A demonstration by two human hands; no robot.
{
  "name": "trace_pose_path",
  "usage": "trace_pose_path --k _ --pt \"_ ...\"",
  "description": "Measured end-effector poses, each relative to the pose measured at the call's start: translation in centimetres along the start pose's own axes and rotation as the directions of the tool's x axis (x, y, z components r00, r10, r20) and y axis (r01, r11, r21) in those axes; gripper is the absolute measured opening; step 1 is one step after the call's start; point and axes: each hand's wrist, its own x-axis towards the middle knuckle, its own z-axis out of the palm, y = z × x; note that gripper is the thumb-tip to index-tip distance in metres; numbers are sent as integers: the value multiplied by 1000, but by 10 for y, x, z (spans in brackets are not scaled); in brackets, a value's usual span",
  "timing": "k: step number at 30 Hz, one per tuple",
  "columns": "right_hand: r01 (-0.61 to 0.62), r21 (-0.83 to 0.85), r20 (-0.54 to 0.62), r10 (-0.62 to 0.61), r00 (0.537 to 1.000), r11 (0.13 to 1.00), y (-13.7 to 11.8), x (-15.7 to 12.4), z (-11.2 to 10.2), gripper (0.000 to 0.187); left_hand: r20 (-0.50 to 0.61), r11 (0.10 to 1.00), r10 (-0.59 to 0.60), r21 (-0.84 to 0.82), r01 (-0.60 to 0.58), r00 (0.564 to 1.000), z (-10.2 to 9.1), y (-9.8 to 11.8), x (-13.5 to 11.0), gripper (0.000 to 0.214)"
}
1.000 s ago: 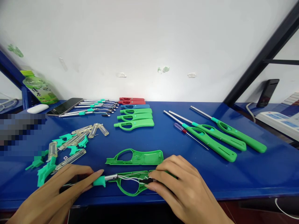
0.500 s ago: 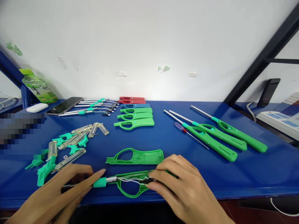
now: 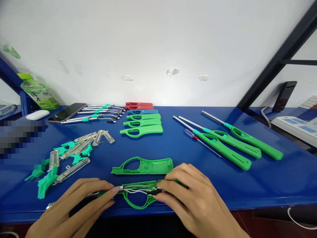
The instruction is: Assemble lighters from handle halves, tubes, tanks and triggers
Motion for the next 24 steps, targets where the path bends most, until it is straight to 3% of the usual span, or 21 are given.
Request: trace_pose_path --k 6,14,24 --pt "-25 -6 -24 25 999 1000 -1 1 0 9 -15 996 27 -89 -28 1000 1 -5 6 53" --pt "-5 3 -8 5 1000 1000 -3 2 -1 11 -7 991 -53 -122 52 999 -2 0 8 38" --pt "-13 13 -42 13 999 1000 -4 4 -3 9 8 994 -31 -101 32 999 -10 3 14 63"
